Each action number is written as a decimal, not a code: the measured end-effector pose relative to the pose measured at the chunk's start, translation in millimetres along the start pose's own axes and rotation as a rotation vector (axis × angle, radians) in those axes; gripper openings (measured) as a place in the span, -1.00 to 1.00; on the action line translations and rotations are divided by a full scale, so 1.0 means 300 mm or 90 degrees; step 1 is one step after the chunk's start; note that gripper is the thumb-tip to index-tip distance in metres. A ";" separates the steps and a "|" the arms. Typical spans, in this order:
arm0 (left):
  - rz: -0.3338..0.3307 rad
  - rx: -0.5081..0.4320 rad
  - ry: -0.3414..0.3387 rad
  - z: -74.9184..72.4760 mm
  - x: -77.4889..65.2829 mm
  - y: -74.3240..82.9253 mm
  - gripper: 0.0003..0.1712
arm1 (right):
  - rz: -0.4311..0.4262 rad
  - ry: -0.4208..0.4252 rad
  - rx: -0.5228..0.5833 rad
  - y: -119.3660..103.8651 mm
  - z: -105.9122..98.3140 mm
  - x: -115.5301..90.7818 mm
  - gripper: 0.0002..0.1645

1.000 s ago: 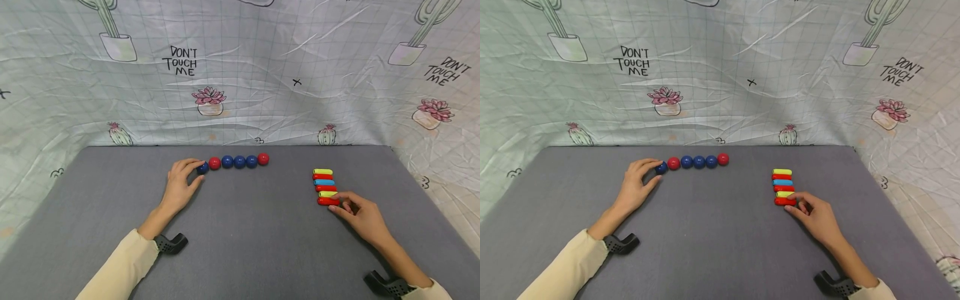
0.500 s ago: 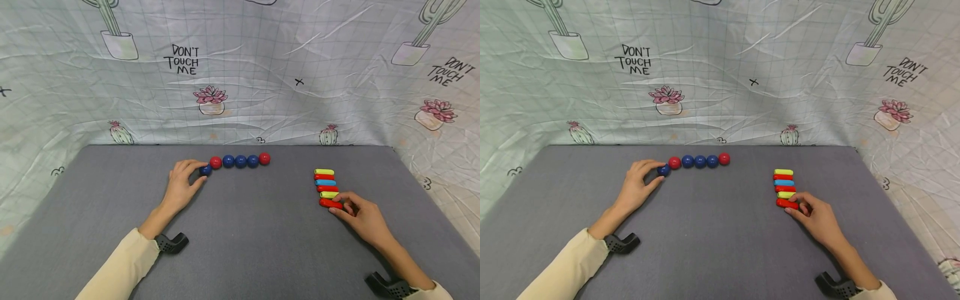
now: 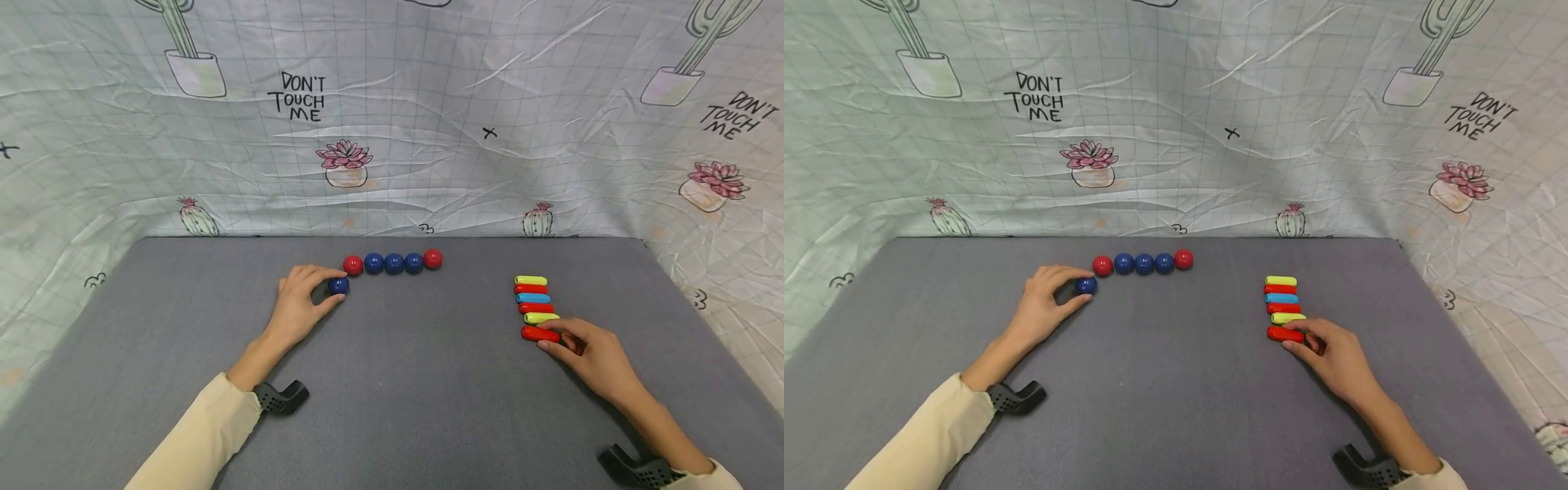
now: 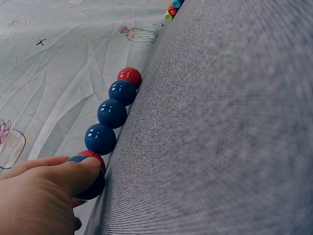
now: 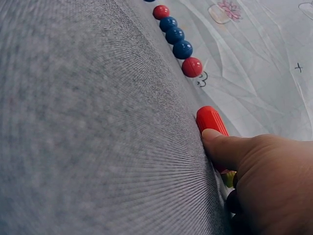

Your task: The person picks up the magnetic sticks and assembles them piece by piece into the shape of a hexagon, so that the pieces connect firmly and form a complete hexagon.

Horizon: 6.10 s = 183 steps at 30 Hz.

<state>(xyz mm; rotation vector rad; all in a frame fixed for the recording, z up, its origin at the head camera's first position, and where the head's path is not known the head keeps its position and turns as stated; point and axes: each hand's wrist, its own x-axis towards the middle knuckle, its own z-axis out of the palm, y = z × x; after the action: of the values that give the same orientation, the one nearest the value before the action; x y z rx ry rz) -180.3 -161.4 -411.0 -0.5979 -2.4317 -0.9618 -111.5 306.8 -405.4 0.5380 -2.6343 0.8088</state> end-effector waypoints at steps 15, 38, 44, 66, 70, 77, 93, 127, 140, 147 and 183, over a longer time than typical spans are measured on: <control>0.111 -0.110 0.013 0.008 0.008 0.000 -0.49 | -0.045 0.009 -0.010 -0.028 -0.008 0.011 -0.56; 0.081 -0.172 -0.040 -0.003 0.016 0.054 -0.50 | -0.104 -0.024 0.094 -0.184 0.105 0.188 -0.55; 0.089 -0.197 -0.060 0.006 0.019 0.087 -0.51 | -0.108 -0.050 0.133 -0.219 0.138 0.216 -0.57; 0.068 -0.244 -0.154 0.042 0.002 0.196 -0.57 | -0.121 -0.091 0.205 -0.343 0.246 0.273 -0.65; 0.077 -0.257 -0.161 0.053 -0.005 0.216 -0.57 | -0.127 -0.102 0.213 -0.354 0.259 0.276 -0.66; 0.069 -0.273 -0.167 0.073 -0.019 0.229 -0.56 | -0.119 -0.119 0.223 -0.364 0.271 0.269 -0.66; 0.039 -0.268 -0.175 0.081 -0.033 0.219 -0.56 | -0.106 -0.142 0.252 -0.363 0.292 0.260 -0.69; -0.016 -0.292 -0.126 0.104 -0.043 0.223 -0.60 | 0.020 -0.140 0.328 -0.450 0.327 0.301 -0.78; -0.003 -0.265 -0.093 0.104 -0.042 0.209 -0.71 | 0.055 -0.114 0.357 -0.398 0.299 0.347 -0.68; -0.013 -0.269 -0.086 0.102 -0.048 0.202 -0.69 | 0.121 -0.034 0.341 -0.350 0.296 0.404 -0.60; 0.001 -0.239 -0.075 0.102 -0.048 0.199 -0.72 | 0.056 -0.063 0.177 -0.252 0.343 0.434 -0.46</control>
<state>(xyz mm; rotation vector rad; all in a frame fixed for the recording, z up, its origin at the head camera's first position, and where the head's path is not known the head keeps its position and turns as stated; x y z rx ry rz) -144.1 -103.4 -408.0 -0.8030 -2.3625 -1.4354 -212.4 155.1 -396.9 0.5491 -2.6662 1.2169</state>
